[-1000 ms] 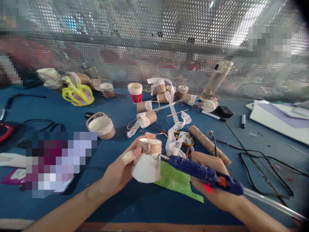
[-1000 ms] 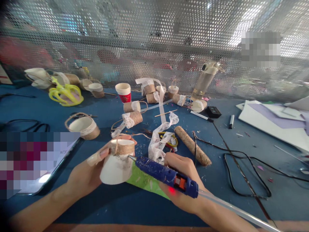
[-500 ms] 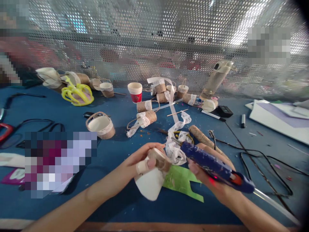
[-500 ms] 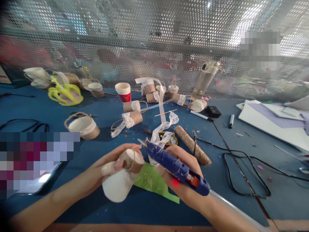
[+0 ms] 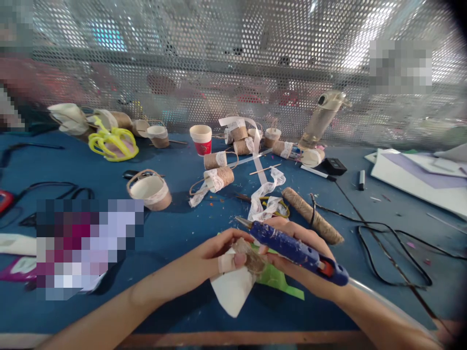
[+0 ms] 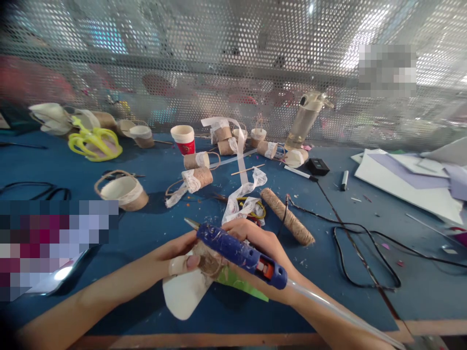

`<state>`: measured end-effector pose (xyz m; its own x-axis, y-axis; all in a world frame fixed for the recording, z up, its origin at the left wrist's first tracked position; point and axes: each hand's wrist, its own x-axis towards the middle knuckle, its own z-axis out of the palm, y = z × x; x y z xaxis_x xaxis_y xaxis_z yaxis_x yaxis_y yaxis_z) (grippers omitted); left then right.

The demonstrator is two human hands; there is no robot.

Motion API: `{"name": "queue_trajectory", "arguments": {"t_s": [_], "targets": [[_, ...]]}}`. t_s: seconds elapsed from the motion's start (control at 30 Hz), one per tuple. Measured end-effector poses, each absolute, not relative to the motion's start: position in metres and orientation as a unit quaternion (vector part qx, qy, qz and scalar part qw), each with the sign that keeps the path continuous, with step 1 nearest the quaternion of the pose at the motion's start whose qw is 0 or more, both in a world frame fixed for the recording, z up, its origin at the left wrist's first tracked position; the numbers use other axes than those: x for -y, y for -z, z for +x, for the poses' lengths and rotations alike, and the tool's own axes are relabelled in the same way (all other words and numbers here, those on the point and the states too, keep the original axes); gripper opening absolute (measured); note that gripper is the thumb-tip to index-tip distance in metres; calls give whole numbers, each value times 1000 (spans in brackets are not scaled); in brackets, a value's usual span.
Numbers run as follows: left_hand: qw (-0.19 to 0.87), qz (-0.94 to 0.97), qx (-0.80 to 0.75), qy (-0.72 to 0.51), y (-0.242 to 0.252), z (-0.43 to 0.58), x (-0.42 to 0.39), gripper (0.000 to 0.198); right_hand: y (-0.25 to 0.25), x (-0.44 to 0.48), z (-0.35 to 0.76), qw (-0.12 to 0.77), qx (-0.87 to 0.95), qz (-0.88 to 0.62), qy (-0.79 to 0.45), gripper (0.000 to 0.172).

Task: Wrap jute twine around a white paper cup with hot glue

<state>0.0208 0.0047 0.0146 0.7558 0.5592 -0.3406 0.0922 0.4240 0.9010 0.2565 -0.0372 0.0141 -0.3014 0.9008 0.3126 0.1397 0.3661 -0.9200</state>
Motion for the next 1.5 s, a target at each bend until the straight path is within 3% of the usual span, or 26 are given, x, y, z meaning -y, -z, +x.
{"name": "queue_trajectory", "arguments": {"t_s": [0.37, 0.73, 1.5], "targets": [[763, 447, -394, -252, -13, 21, -6, 35, -21, 42, 260, 445, 635, -448, -444, 15], [780, 418, -351, -305, -7, 24, -4, 32, -19, 39, 254, 448, 566, -496, -482, 16], [803, 420, -279, -319, 3, 24, -1, 30, -15, 39, 249, 474, 533, -469, -520, 12]]}}
